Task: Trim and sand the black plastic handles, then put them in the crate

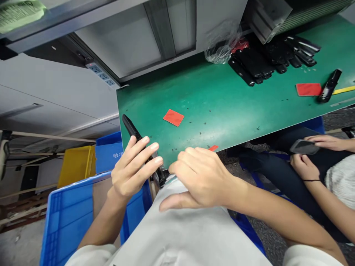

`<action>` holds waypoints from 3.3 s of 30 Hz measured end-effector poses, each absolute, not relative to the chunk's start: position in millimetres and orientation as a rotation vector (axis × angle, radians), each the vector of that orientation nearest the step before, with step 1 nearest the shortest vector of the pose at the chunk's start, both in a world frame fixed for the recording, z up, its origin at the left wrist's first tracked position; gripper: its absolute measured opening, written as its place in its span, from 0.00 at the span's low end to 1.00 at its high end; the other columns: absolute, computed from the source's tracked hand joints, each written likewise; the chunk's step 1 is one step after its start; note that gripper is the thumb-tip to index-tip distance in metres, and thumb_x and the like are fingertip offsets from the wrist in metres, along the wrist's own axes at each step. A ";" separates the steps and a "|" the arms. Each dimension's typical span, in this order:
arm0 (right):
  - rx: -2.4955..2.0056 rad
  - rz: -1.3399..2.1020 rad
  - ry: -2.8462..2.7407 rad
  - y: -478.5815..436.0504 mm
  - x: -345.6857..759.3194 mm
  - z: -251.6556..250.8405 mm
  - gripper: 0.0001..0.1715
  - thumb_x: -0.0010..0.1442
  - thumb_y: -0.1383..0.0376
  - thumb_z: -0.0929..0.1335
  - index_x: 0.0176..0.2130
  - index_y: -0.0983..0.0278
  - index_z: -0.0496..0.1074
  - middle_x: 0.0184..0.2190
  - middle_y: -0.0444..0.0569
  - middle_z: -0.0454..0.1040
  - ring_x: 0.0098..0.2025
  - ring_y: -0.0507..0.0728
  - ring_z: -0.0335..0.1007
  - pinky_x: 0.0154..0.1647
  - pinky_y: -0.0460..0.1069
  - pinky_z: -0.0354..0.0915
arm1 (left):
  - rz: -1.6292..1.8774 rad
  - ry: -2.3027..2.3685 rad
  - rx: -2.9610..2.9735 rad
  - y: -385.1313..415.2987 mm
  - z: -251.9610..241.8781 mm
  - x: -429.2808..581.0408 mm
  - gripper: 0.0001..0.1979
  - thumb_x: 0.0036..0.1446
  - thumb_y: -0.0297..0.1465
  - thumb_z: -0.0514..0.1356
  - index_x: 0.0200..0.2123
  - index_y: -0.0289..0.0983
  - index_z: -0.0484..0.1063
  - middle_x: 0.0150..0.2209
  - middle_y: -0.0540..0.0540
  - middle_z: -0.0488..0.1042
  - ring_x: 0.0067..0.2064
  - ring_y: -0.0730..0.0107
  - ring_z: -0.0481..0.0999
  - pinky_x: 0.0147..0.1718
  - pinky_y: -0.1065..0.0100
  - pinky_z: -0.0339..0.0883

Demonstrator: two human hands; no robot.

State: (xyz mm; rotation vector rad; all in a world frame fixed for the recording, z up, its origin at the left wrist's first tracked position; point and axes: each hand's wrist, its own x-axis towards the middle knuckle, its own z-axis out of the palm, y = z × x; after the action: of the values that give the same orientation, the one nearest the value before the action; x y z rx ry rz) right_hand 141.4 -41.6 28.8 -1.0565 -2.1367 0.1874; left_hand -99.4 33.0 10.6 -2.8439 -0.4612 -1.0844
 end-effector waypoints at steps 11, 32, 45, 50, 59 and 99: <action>-1.111 -0.261 -2.169 -29.0 129.6 38.5 0.38 0.71 0.39 0.60 0.22 0.61 0.63 0.20 0.42 0.55 0.26 0.54 0.45 0.26 0.51 0.48 | -1.089 -0.450 -2.882 31.9 20.6 -96.4 0.13 0.66 0.21 0.64 0.54 0.33 0.76 0.54 0.34 0.82 0.69 0.48 0.70 0.65 0.39 0.69; -1.110 -0.306 -2.077 -21.3 137.7 29.2 0.39 0.67 0.34 0.63 0.22 0.60 0.63 0.20 0.41 0.57 0.26 0.53 0.47 0.26 0.52 0.48 | -0.795 -0.661 -3.072 27.9 34.9 -98.0 0.21 0.66 0.20 0.63 0.61 0.30 0.72 0.59 0.31 0.78 0.57 0.50 0.80 0.59 0.45 0.73; -1.179 -0.265 -2.145 -21.9 138.1 35.3 0.39 0.69 0.35 0.59 0.24 0.62 0.66 0.22 0.43 0.57 0.27 0.53 0.48 0.26 0.51 0.48 | -0.650 -0.651 -3.056 22.8 55.1 -100.7 0.20 0.68 0.22 0.61 0.62 0.29 0.72 0.58 0.32 0.79 0.54 0.49 0.80 0.58 0.48 0.73; -1.177 -0.302 -2.154 -23.5 138.1 35.0 0.38 0.70 0.36 0.58 0.24 0.61 0.63 0.22 0.41 0.55 0.27 0.53 0.45 0.26 0.50 0.46 | -0.639 -0.654 -3.038 21.4 58.0 -99.9 0.20 0.67 0.21 0.62 0.61 0.29 0.73 0.57 0.33 0.79 0.53 0.49 0.81 0.57 0.49 0.73; -1.159 -0.379 -2.138 -27.0 136.7 30.3 0.36 0.69 0.36 0.61 0.23 0.59 0.59 0.21 0.40 0.53 0.26 0.53 0.45 0.25 0.50 0.47 | -0.555 -0.686 -3.102 19.6 58.5 -103.2 0.22 0.68 0.22 0.61 0.64 0.30 0.70 0.59 0.36 0.79 0.54 0.51 0.80 0.57 0.53 0.73; -1.047 -0.386 -2.157 -28.9 140.7 27.3 0.30 0.70 0.47 0.67 0.24 0.59 0.58 0.21 0.39 0.51 0.26 0.52 0.43 0.25 0.50 0.44 | -0.277 -0.827 -3.717 18.9 62.9 -107.5 0.28 0.77 0.42 0.50 0.74 0.39 0.55 0.44 0.47 0.84 0.40 0.69 0.85 0.35 0.72 0.73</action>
State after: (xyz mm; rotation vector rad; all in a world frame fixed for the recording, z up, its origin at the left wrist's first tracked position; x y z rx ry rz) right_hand 140.7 -28.9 27.3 -1.0470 -2.1566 -0.3861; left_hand -107.5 18.9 62.9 -3.7174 -0.8275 -0.2766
